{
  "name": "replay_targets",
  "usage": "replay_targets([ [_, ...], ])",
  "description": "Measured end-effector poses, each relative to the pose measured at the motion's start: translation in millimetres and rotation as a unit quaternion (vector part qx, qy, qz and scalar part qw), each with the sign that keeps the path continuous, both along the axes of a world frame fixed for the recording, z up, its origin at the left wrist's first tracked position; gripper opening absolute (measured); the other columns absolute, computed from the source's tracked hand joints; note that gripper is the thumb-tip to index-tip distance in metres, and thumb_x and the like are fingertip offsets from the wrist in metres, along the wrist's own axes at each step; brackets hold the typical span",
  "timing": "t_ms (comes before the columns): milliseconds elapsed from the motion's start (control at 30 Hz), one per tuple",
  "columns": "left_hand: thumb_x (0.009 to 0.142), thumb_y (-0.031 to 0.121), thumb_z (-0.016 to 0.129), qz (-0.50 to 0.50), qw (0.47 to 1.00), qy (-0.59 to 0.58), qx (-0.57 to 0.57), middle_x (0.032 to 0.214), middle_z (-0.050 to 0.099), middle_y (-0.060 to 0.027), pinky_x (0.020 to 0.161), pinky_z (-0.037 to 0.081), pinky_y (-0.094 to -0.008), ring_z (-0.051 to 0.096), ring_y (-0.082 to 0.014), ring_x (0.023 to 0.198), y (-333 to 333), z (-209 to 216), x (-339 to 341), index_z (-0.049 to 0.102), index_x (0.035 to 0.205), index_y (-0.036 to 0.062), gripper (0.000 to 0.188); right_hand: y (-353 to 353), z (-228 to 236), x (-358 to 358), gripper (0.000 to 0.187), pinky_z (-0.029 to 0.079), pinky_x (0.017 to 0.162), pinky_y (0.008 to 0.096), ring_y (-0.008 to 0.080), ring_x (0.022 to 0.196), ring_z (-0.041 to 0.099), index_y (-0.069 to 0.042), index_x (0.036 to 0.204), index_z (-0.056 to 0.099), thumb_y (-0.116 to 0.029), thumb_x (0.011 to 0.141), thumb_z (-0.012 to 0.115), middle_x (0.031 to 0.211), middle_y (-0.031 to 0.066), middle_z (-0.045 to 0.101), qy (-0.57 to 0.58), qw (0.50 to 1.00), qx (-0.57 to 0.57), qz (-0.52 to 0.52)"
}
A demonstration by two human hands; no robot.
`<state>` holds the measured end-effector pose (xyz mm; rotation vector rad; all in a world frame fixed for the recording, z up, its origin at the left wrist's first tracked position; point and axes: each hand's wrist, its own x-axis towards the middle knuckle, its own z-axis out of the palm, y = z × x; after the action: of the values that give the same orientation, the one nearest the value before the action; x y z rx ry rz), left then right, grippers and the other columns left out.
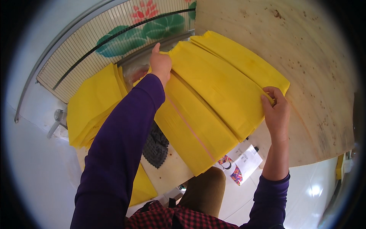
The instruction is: The person folds large yellow sheets in half and then in half again, smoothing each fold with both hands. The folded sheets are stacked on the table to the right.
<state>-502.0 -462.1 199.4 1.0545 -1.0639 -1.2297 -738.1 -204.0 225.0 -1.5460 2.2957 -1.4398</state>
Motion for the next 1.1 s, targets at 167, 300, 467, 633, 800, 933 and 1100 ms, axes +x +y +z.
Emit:
replay_targets([
  [167, 0.082, -0.012, 0.041, -0.007, 0.999, -0.031, -0.039, 0.147, 0.036, -0.0171, 0.098, 0.039, -0.0308, 0.042, -0.0282, 0.129, -3, -2, -1, 0.037, 0.145, 0.0107, 0.067, 0, 1, 2, 0.02, 0.051, 0.073, 0.0309, 0.0233, 0.082, 0.067, -0.007, 0.104, 0.064, -0.008, 0.084, 0.065, 0.094, 0.0121, 0.069, 0.006, 1.0, -0.002, -0.026],
  [300, 0.082, -0.01, 0.042, -0.013, 0.991, -0.107, -0.076, 0.155, 0.022, -0.0191, 0.111, 0.026, -0.0324, 0.023, -0.0307, 0.142, -8, -5, 4, 0.032, 0.147, 0.0072, 0.067, 0, -1, 4, 0.018, 0.05, 0.073, 0.0315, 0.023, 0.084, 0.066, -0.006, 0.102, 0.065, -0.009, 0.084, 0.066, 0.097, 0.011, 0.068, 0.04, 0.999, -0.009, -0.029],
  [467, 0.093, 0.0, 0.041, 0.056, 0.975, -0.188, -0.101, 0.157, 0.019, -0.0155, 0.113, 0.023, -0.0362, 0.019, -0.0272, 0.144, 3, 9, 23, 0.024, 0.151, 0.0112, 0.061, 11, 7, 10, 0.016, 0.049, 0.074, 0.0311, 0.0215, 0.088, 0.063, -0.005, 0.099, 0.066, -0.01, 0.084, 0.067, 0.101, 0.0092, 0.064, 0.109, 0.992, -0.04, -0.04],
  [633, 0.093, 0.002, 0.041, 0.008, 0.996, -0.01, -0.083, 0.156, 0.019, -0.0177, 0.115, 0.018, -0.0335, 0.017, -0.027, 0.145, 48, 27, 66, 0.025, 0.149, 0.0041, 0.058, 39, 10, 29, 0.016, 0.048, 0.076, 0.0337, 0.024, 0.093, 0.061, -0.002, 0.099, 0.066, -0.005, 0.083, 0.066, 0.103, 0.0115, 0.063, 0.115, 0.99, -0.085, 0.003],
  [800, 0.099, 0.01, 0.04, 0.004, 0.993, 0.031, -0.115, 0.157, 0.019, -0.0124, 0.116, 0.014, -0.0315, 0.017, -0.0215, 0.145, 111, -15, 128, 0.022, 0.149, 0.0026, 0.054, 78, -9, 53, 0.015, 0.045, 0.087, 0.0351, 0.0293, 0.101, 0.057, 0.001, 0.097, 0.065, -0.004, 0.083, 0.064, 0.106, 0.0155, 0.062, 0.159, 0.976, -0.135, 0.054],
  [933, 0.103, 0.021, 0.038, -0.001, 0.986, 0.138, -0.092, 0.158, 0.018, -0.0093, 0.117, 0.012, -0.0306, 0.016, -0.0187, 0.145, 150, -60, 147, 0.02, 0.15, 0.0029, 0.054, 103, -36, 79, 0.02, 0.044, 0.089, 0.0374, 0.0293, 0.102, 0.056, 0.002, 0.098, 0.064, -0.017, 0.089, 0.063, 0.106, 0.0162, 0.061, 0.101, 0.98, -0.145, 0.093],
  [1100, 0.105, 0.034, 0.033, -0.006, 0.964, 0.263, 0.047, 0.147, 0.035, -0.0073, 0.113, 0.023, -0.0325, 0.03, -0.0191, 0.136, 173, -77, 92, 0.03, 0.145, 0.004, 0.051, 123, -62, 107, 0.028, 0.042, 0.092, 0.0371, 0.0287, 0.104, 0.054, 0.0, 0.1, 0.064, -0.026, 0.093, 0.061, 0.109, 0.0167, 0.06, -0.012, 0.987, -0.118, 0.105],
])
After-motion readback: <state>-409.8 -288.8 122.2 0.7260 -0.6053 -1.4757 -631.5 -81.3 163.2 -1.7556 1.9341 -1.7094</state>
